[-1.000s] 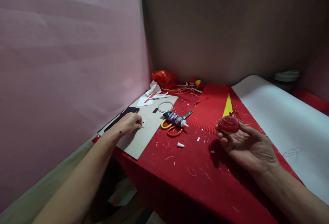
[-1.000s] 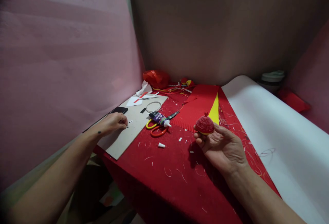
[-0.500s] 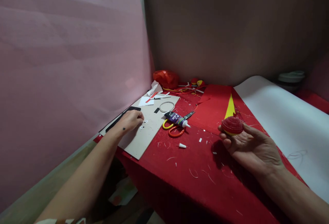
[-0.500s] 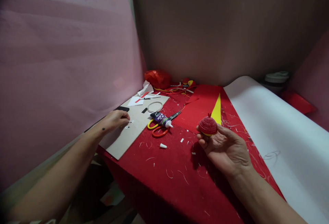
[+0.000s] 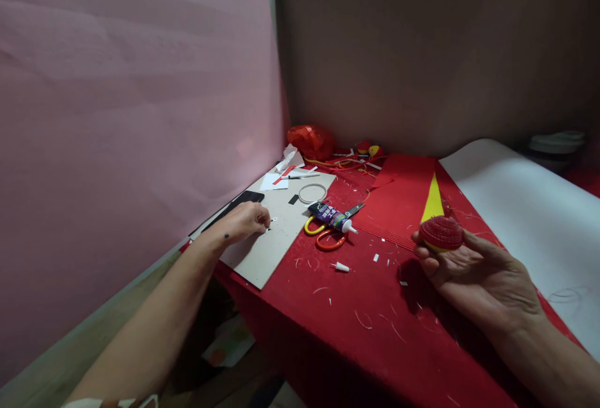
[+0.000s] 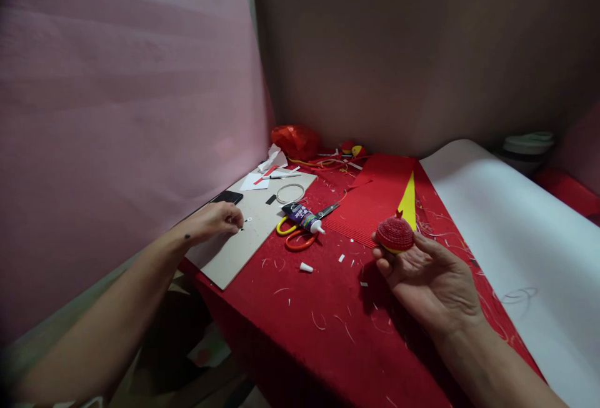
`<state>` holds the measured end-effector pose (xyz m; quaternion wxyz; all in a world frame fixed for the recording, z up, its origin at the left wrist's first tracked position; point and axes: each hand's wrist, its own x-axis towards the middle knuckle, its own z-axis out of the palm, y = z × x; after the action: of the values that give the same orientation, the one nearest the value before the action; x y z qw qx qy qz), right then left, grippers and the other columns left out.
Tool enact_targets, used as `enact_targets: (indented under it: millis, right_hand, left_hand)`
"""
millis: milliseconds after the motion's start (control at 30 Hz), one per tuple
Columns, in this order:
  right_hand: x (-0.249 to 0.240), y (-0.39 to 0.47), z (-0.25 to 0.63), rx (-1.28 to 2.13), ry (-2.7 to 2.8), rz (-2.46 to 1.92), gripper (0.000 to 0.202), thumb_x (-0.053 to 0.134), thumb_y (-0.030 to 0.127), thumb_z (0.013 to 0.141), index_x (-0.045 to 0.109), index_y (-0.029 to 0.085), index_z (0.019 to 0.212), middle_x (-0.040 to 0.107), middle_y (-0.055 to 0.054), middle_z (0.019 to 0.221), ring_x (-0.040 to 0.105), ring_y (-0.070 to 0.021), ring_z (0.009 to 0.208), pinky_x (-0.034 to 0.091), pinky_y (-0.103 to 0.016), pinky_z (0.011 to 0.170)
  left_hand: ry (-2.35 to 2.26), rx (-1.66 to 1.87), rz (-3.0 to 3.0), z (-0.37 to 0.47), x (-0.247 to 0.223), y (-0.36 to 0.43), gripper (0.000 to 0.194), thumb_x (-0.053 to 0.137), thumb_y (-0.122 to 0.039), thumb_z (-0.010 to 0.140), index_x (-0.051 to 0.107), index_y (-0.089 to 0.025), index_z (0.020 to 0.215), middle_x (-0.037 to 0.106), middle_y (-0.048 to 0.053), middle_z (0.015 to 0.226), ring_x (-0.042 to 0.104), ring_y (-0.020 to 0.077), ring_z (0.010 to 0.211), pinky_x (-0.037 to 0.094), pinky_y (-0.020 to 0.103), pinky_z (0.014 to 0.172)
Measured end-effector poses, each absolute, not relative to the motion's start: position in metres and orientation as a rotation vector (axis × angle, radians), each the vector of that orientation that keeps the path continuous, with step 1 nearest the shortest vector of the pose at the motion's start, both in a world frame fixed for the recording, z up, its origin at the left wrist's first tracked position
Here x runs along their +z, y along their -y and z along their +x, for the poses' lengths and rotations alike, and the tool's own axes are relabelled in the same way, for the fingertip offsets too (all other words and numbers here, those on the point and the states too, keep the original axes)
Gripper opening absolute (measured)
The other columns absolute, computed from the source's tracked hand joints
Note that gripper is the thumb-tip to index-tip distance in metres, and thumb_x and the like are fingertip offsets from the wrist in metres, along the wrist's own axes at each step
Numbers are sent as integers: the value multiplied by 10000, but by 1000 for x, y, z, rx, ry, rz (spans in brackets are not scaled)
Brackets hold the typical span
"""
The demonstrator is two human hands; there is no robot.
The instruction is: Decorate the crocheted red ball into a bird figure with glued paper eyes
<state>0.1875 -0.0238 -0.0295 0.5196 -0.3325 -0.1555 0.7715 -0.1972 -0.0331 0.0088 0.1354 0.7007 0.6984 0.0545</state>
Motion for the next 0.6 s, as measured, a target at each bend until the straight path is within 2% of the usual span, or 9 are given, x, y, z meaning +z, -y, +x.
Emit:
enact_targets:
  millis: [333, 533, 600]
  right_hand:
    - [-34, 22, 191, 1839, 431, -796, 303, 650, 260, 661, 656, 194, 957, 682, -100, 844, 629, -205, 688, 557, -255, 508]
    - [-32, 22, 191, 1861, 405, -794, 332, 664, 243, 636, 659, 182, 962, 685, -100, 848, 628, -209, 693, 558, -261, 510]
    - [-32, 22, 192, 1860, 391, -796, 335, 658, 238, 632, 659, 185, 963, 683, -100, 849, 627, -214, 694, 560, -267, 507]
  left_hand:
    - [-1987, 45, 2064, -195, 11, 33, 90, 544, -154, 661, 628, -171, 634, 612, 24, 680, 510, 139, 656, 348, 248, 618]
    - [-2051, 48, 2116, -192, 16, 39, 99, 543, -174, 690, 636, -169, 725, 618, 54, 826, 523, 196, 852, 383, 279, 730]
    - [-2100, 65, 2102, -193, 18, 40, 119, 533, -182, 708, 640, -165, 756, 610, 62, 850, 523, 199, 849, 381, 285, 722]
